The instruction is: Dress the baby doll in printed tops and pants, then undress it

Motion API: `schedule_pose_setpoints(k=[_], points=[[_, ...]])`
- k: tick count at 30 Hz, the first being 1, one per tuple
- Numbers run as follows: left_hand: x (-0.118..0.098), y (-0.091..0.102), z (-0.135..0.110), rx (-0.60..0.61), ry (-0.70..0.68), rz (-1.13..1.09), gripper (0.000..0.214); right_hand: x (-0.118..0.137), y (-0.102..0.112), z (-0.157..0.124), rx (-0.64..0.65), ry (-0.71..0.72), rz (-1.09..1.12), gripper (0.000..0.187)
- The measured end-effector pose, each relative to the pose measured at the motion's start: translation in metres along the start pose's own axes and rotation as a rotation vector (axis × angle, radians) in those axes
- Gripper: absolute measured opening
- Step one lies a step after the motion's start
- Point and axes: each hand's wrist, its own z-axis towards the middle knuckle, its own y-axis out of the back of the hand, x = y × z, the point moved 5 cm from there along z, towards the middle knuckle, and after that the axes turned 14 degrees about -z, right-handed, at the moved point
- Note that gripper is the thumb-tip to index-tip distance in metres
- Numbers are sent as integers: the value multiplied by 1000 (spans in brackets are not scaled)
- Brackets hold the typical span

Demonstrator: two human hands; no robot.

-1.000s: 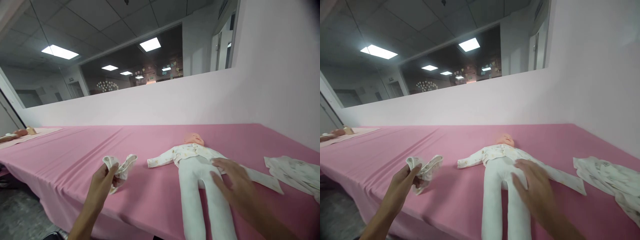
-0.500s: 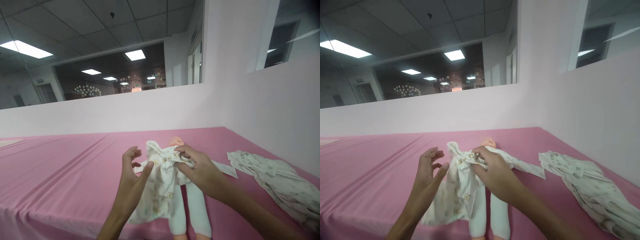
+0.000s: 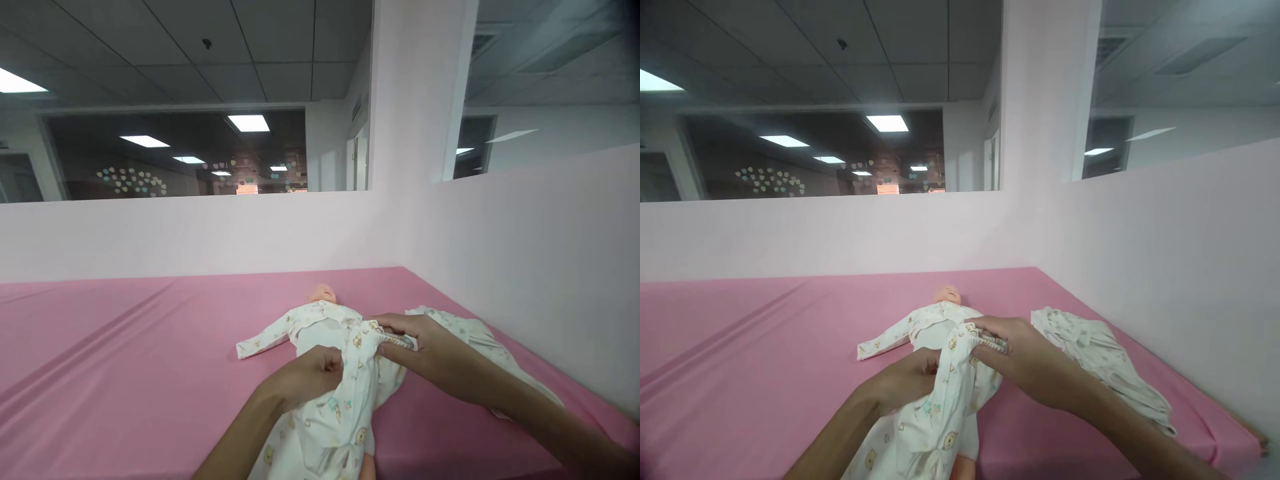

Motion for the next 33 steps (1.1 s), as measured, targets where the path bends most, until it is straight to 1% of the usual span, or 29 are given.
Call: schedule_pose_setpoints(k=[2,3,4,6,7,9,11,14,16,18,20,21,22,23,24,25,26,27,28,29,30,32,33], points=[[0,-3,1,-3,13,-32,23,-8,2,-1,-17,-1,-96,24],[-1,0,1,-39,14,-55,22,-14,3,0,-41,-18,-140,25],[-5,6,2,-105,-10,-85,21,-23,3,0,-74,-53,-182,27],[-15,22,2,-239,-106,-180,20,-43,3,0,-142,-156,-247,35],[-21,29,2,-282,-159,-237,21,-51,1,0,-158,-200,-264,37],[-34,37,2,-300,-229,-333,25,-59,-4,0,-148,-244,-274,36],[-45,35,3,-258,-246,-361,27,-52,-5,2,-162,-230,-239,33],[-60,20,6,-159,-246,-290,23,-23,1,6,-248,-133,-93,33],[-67,11,8,-109,-247,-197,21,-5,5,10,-259,-67,3,29],[-71,6,10,-102,-259,-108,22,3,5,14,-224,-80,82,22],[-72,5,11,-133,-255,-28,21,1,1,17,-151,-152,198,24],[-72,5,11,-176,-267,21,19,-1,-3,18,-103,-199,290,26],[-72,6,9,-255,-303,84,15,-3,-7,18,-59,-244,408,26],[-73,6,5,-364,-366,158,11,-4,-11,19,-29,-284,544,25],[-73,5,-1,-476,-439,232,9,-3,-15,19,-17,-313,687,24],[-73,1,-7,-554,-499,296,11,-2,-18,19,-20,-326,826,22],[-70,-6,-12,-577,-528,342,14,2,-22,19,-27,-323,945,21],[-66,-14,-14,-544,-521,367,18,5,-25,19,-32,-306,1035,20],[-62,-22,-15,-477,-491,374,21,9,-28,19,-41,-286,1094,20],[-58,-28,-16,-410,-452,378,23,11,-31,18,-50,-269,1128,20],[-56,-31,-16,-373,-428,396,22,13,-35,17,-53,-257,1144,20],[-57,-30,-18,-373,-425,482,18,12,-42,16,-46,-230,1133,21],[-59,-28,-19,-384,-427,542,21,10,-44,15,-38,-212,1112,21]])
